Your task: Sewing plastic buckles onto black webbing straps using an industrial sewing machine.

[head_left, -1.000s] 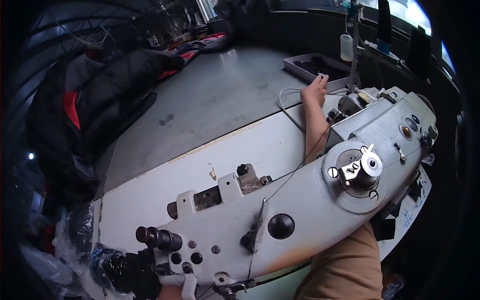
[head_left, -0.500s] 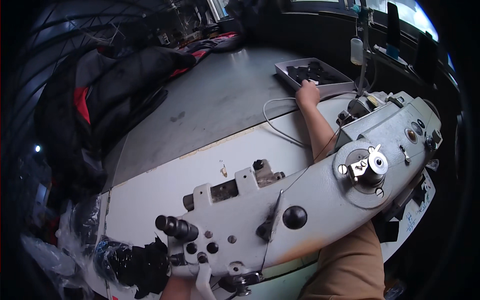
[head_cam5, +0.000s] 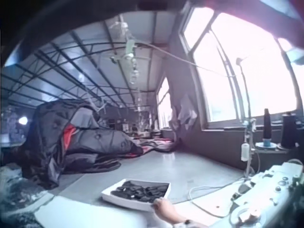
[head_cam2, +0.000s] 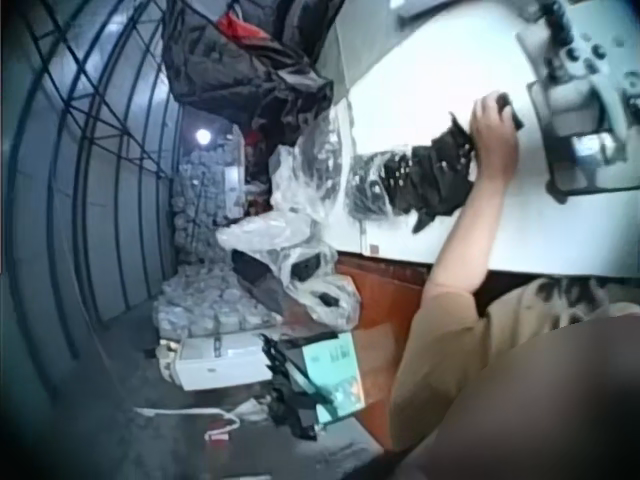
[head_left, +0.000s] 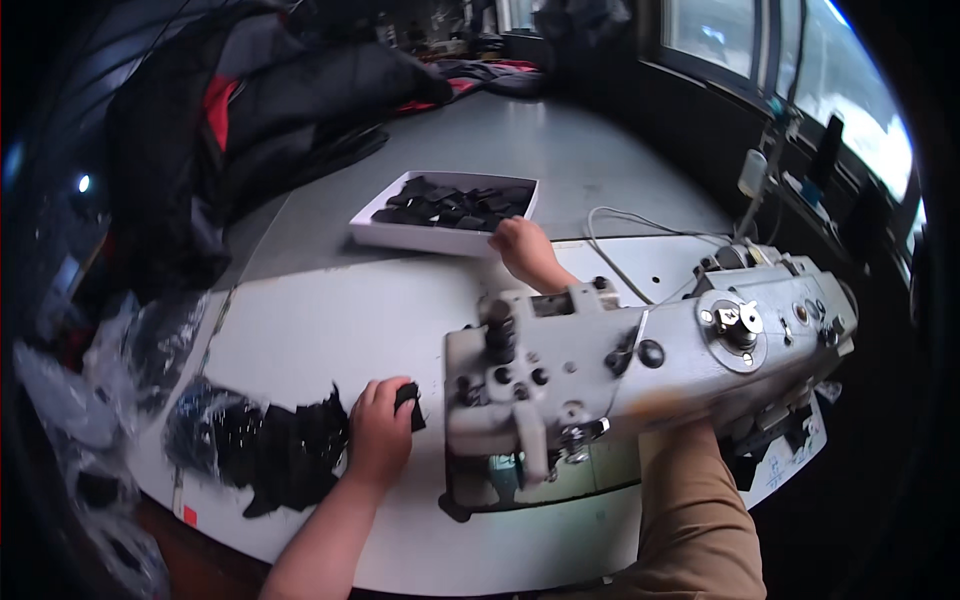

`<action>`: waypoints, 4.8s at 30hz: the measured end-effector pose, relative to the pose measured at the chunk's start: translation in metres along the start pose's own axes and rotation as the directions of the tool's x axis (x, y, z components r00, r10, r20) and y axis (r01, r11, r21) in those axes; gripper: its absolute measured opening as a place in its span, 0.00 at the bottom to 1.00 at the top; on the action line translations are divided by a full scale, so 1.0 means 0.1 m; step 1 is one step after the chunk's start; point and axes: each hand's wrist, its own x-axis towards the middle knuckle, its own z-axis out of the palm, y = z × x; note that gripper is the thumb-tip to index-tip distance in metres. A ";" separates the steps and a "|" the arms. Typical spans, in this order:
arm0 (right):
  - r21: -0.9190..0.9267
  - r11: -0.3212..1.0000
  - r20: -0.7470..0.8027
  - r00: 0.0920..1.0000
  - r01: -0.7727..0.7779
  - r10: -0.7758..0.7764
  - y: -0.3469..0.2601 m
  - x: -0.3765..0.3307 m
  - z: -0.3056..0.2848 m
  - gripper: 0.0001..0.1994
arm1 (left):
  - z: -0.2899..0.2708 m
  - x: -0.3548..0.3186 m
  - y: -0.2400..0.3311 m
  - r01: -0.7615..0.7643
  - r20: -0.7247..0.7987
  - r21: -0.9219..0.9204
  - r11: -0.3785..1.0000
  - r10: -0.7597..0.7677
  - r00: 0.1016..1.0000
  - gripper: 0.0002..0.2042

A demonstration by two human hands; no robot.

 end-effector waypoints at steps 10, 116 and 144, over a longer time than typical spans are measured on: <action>0.792 0.435 0.502 0.862 -0.428 -0.065 -0.65 -0.95 -0.62 0.13 | 0.11 -0.04 -0.12 -0.085 -0.197 -0.239 0.967 0.037 0.980 0.21; 0.771 0.035 0.586 0.729 -0.636 0.354 -2.70 -4.62 -1.72 0.07 | -0.53 -2.76 1.46 0.403 0.407 -0.684 0.608 -0.140 0.903 0.09; 0.653 0.264 0.580 0.693 -0.710 0.429 -2.66 -4.50 -1.74 0.09 | -0.50 -2.69 1.55 0.509 0.452 -0.689 0.516 -0.242 0.858 0.05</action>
